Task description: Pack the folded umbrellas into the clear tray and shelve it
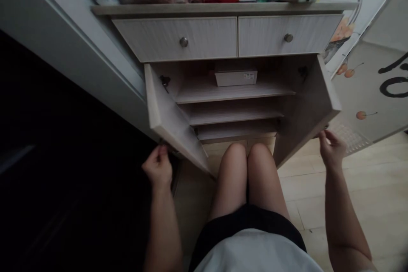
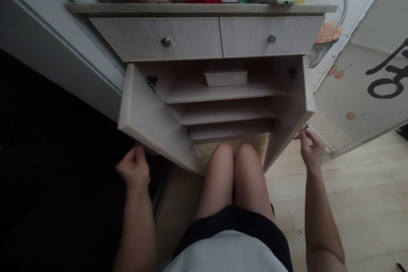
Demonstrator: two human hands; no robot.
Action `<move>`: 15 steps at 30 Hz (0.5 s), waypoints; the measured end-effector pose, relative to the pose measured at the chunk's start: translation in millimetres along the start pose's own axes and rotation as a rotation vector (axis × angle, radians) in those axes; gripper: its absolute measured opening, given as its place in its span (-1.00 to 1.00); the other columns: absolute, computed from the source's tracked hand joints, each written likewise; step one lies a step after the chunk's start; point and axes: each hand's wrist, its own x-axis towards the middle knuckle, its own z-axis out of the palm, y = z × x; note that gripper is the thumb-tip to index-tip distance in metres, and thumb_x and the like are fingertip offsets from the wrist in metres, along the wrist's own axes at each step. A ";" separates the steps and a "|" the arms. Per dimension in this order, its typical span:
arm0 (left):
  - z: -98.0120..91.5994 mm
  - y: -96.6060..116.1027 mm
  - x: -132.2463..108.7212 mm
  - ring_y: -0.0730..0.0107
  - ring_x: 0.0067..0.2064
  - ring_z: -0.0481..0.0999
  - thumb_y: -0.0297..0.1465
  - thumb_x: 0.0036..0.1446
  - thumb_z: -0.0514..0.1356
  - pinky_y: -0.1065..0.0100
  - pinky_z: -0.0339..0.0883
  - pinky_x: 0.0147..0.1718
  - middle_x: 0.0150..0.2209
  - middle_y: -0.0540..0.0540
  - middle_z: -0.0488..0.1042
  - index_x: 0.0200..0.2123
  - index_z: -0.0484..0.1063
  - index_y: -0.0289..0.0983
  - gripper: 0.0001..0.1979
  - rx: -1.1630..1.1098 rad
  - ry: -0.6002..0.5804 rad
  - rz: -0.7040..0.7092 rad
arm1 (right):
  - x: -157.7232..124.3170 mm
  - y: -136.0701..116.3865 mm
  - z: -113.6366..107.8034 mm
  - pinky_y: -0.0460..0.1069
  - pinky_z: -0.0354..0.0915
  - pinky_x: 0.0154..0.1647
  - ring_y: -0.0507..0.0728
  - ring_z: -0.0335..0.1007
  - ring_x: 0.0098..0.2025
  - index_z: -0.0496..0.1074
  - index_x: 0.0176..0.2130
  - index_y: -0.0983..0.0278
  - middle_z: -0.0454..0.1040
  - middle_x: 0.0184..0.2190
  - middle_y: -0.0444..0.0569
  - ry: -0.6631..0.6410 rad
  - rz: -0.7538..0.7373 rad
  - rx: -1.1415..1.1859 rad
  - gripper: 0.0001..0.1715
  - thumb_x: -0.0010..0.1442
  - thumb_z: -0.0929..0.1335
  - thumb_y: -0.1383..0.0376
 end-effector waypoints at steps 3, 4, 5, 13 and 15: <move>35.9 18.9 -12.4 0.15 -0.29 0.61 -0.07 0.12 0.21 0.18 0.48 -0.21 -0.38 -0.13 0.63 -0.34 0.60 -0.24 -0.64 0.000 -0.164 0.124 | -11.0 -31.4 30.5 0.25 0.42 0.00 0.31 0.58 -0.10 0.58 -0.30 0.09 0.64 -0.25 0.11 -0.121 -0.116 0.066 -0.51 0.18 0.29 -0.17; 48.8 25.5 -14.7 0.16 -0.29 0.61 -0.08 0.16 0.20 0.19 0.48 -0.20 -0.37 -0.14 0.64 -0.33 0.61 -0.24 -0.64 -0.003 -0.217 0.162 | -13.4 -41.8 42.6 0.22 0.43 -0.02 0.29 0.58 -0.11 0.58 -0.29 0.11 0.64 -0.23 0.11 -0.143 -0.145 0.078 -0.50 0.21 0.27 -0.16; 62.4 31.6 -16.3 0.18 -0.28 0.62 -0.09 0.19 0.18 0.20 0.47 -0.19 -0.36 -0.14 0.64 -0.32 0.62 -0.23 -0.65 -0.005 -0.269 0.195 | -15.2 -51.6 55.5 0.20 0.43 -0.04 0.28 0.58 -0.11 0.58 -0.28 0.12 0.64 -0.22 0.11 -0.172 -0.169 0.080 -0.48 0.23 0.25 -0.15; 178.0 60.6 -14.3 0.21 -0.19 0.62 -0.29 0.25 0.23 0.25 0.40 -0.10 -0.24 -0.17 0.67 -0.24 0.64 -0.23 -0.80 0.046 -0.478 0.281 | -7.4 -108.4 165.4 0.02 0.35 -0.22 0.19 0.57 -0.23 0.58 -0.19 0.19 0.64 -0.23 0.04 -0.365 -0.213 -0.017 -0.46 0.38 0.18 -0.05; 201.4 66.3 -11.6 0.22 -0.19 0.62 -0.32 0.27 0.22 0.26 0.39 -0.12 -0.22 -0.17 0.67 -0.22 0.63 -0.23 -0.82 0.056 -0.514 0.274 | -2.7 -119.6 186.5 -0.01 0.32 -0.25 0.18 0.57 -0.22 0.58 -0.17 0.19 0.65 -0.22 0.03 -0.386 -0.211 -0.051 -0.48 0.40 0.18 -0.02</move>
